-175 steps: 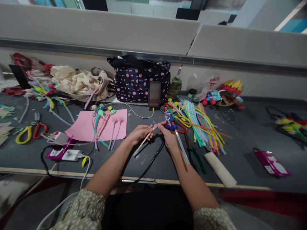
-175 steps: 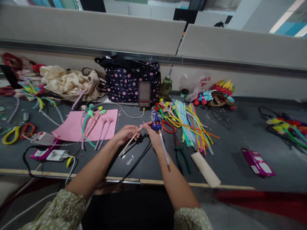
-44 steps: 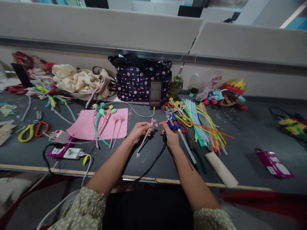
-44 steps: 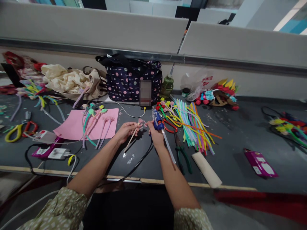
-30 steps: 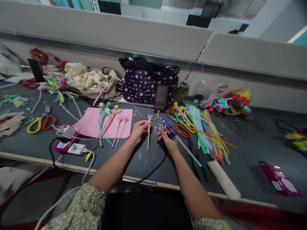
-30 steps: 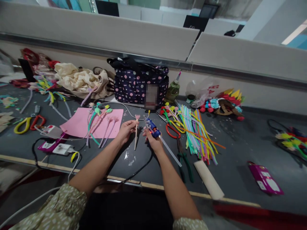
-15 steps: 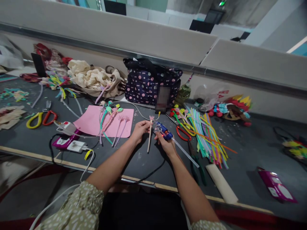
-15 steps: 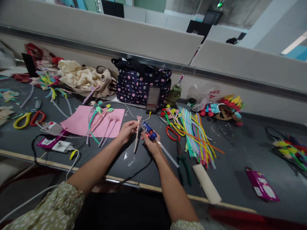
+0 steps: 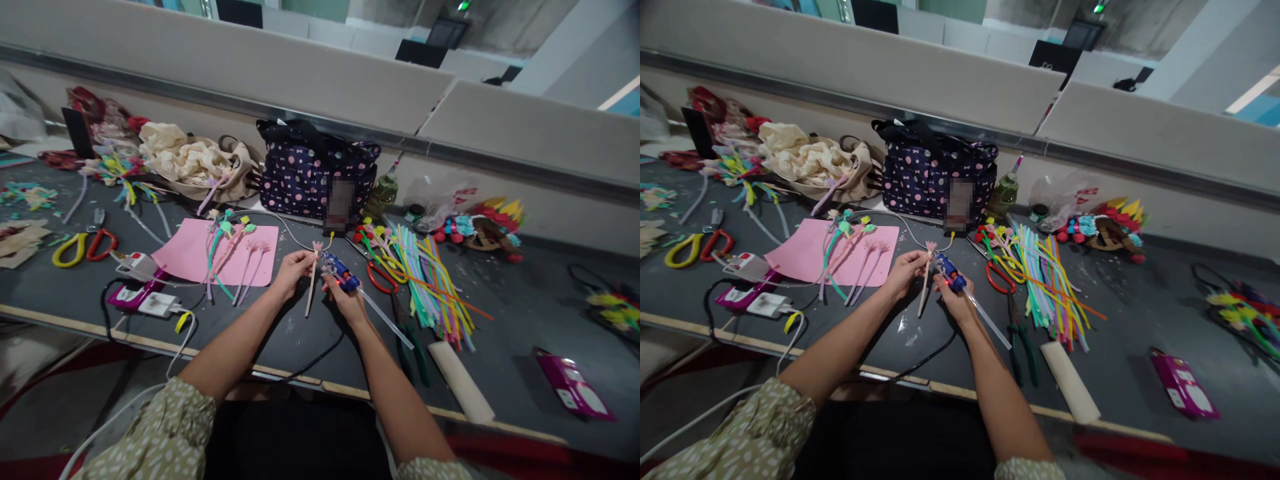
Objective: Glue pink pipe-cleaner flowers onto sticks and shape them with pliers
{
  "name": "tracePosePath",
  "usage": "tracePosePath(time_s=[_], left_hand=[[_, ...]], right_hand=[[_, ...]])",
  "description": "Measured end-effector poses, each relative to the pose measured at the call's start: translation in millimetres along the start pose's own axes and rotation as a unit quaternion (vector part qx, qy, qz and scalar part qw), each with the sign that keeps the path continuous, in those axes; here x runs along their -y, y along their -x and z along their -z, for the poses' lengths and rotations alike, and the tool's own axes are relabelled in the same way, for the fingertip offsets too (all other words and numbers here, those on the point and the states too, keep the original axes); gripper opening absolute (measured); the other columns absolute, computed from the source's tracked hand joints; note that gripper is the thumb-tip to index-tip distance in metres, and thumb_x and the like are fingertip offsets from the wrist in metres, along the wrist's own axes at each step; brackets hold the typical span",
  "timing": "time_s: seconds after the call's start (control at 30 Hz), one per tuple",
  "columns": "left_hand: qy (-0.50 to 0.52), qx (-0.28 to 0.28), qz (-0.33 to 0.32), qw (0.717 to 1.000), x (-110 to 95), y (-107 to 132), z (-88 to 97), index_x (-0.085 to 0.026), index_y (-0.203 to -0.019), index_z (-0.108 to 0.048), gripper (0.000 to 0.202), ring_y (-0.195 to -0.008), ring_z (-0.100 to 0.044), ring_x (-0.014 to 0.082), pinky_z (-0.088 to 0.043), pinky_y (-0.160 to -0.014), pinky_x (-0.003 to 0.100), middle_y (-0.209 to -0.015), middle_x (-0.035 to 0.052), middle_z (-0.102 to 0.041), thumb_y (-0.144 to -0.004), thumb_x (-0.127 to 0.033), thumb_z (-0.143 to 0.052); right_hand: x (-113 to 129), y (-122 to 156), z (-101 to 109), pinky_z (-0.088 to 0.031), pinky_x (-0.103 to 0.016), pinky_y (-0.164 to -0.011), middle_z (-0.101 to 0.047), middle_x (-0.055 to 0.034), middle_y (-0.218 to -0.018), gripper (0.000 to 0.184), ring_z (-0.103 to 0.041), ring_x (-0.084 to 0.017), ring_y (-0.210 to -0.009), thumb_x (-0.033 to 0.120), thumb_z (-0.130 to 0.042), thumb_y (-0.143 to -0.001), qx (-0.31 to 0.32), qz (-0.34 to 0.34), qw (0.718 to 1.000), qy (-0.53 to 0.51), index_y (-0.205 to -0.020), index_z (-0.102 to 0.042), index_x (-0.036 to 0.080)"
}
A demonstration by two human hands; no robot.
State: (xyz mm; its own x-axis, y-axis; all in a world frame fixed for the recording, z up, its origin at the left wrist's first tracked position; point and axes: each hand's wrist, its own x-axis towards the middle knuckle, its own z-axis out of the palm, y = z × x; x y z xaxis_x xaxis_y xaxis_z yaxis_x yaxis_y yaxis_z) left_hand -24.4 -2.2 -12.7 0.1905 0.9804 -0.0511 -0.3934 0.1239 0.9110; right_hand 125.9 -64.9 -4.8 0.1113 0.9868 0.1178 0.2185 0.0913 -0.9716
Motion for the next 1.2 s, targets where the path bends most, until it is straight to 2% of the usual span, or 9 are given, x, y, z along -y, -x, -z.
tracePosePath(time_s=[0.23,0.67,1.2], left_hand=[[-0.011,-0.004,-0.007,1.000,-2.6,0.8,-1.0,-0.014,-0.074,-0.069,0.035,-0.053,-0.050,0.0078,-0.041,-0.052,0.019,-0.061,0.0007,-0.059,-0.063,-0.046,-0.080],[-0.015,-0.003,-0.009,1.000,-5.0,2.4,-2.6,-0.014,-0.073,-0.068,0.034,-0.053,-0.049,0.0072,-0.040,-0.051,0.019,-0.061,0.0000,-0.058,-0.065,-0.045,-0.079],[-0.008,0.002,-0.009,1.000,-3.5,1.4,-0.9,-0.014,-0.073,-0.067,0.034,-0.054,-0.050,0.0072,-0.041,-0.053,0.019,-0.063,-0.0001,-0.059,-0.066,-0.045,-0.079]], right_hand=[[-1.8,-0.2,-0.7,-0.043,-0.024,-0.046,-0.063,-0.0001,-0.057,0.033,-0.052,-0.011,-0.043,0.050,-0.066,-0.080,-0.005,0.009,1.000,0.002,-0.079,-0.068,0.017],[2.8,2.4,-1.7,-0.043,-0.024,-0.043,-0.055,0.0027,-0.048,0.035,-0.053,-0.013,-0.041,0.053,-0.068,-0.076,-0.012,-0.030,0.999,0.002,-0.071,-0.064,0.019],[-3.8,1.1,-0.1,-0.043,-0.027,-0.049,-0.053,0.0034,-0.046,0.036,-0.051,-0.014,-0.042,0.054,-0.065,-0.079,-0.013,0.018,0.997,0.073,-0.068,-0.064,0.020]])
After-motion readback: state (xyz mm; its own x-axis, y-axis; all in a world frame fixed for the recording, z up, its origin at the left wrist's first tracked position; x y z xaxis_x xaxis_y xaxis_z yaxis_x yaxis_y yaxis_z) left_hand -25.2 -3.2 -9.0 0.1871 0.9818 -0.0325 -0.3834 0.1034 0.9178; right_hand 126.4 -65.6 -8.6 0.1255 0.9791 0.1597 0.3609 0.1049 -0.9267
